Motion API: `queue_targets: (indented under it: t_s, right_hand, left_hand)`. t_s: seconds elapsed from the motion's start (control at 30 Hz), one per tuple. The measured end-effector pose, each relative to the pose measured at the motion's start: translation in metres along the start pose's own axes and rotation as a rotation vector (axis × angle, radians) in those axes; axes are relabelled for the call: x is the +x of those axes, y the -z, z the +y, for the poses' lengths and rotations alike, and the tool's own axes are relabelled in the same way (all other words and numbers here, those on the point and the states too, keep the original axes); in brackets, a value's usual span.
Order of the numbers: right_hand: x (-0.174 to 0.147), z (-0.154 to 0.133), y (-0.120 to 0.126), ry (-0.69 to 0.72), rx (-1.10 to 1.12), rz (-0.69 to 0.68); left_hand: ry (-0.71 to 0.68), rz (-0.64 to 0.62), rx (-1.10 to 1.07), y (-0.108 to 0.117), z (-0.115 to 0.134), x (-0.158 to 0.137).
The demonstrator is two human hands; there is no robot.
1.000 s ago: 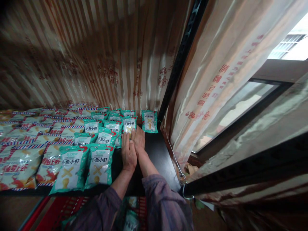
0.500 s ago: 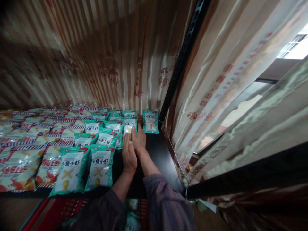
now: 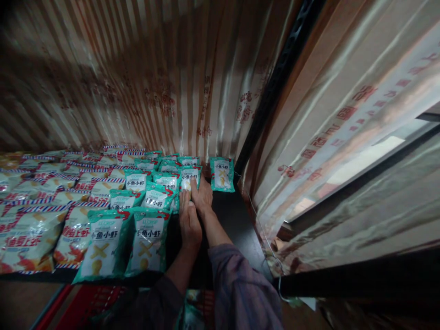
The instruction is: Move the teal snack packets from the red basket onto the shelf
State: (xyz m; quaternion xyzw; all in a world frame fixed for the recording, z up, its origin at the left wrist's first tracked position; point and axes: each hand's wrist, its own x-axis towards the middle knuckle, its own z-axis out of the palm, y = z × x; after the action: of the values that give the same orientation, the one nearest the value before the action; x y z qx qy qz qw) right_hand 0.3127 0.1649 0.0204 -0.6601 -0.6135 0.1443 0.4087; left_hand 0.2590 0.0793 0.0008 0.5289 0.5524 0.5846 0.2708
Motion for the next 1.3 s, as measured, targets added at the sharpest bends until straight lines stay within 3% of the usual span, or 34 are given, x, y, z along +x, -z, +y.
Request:
queue_targets:
  t_s: [0.8,1.03,1.3]
  right_hand:
    - [0.0,-0.004,-0.002,-0.05,-0.096,-0.066]
    - [-0.004,-0.005,-0.003,-0.002,-0.004,-0.012]
    - [0.003,-0.01,0.004,-0.065,0.055,-0.08]
  left_hand:
    - [-0.017,0.04,-0.02,-0.002,-0.002,0.002]
    - [-0.019,0.055,0.014,-0.002,0.0,0.003]
    - [-0.043,0.063,0.042,-0.001,0.002,0.001]
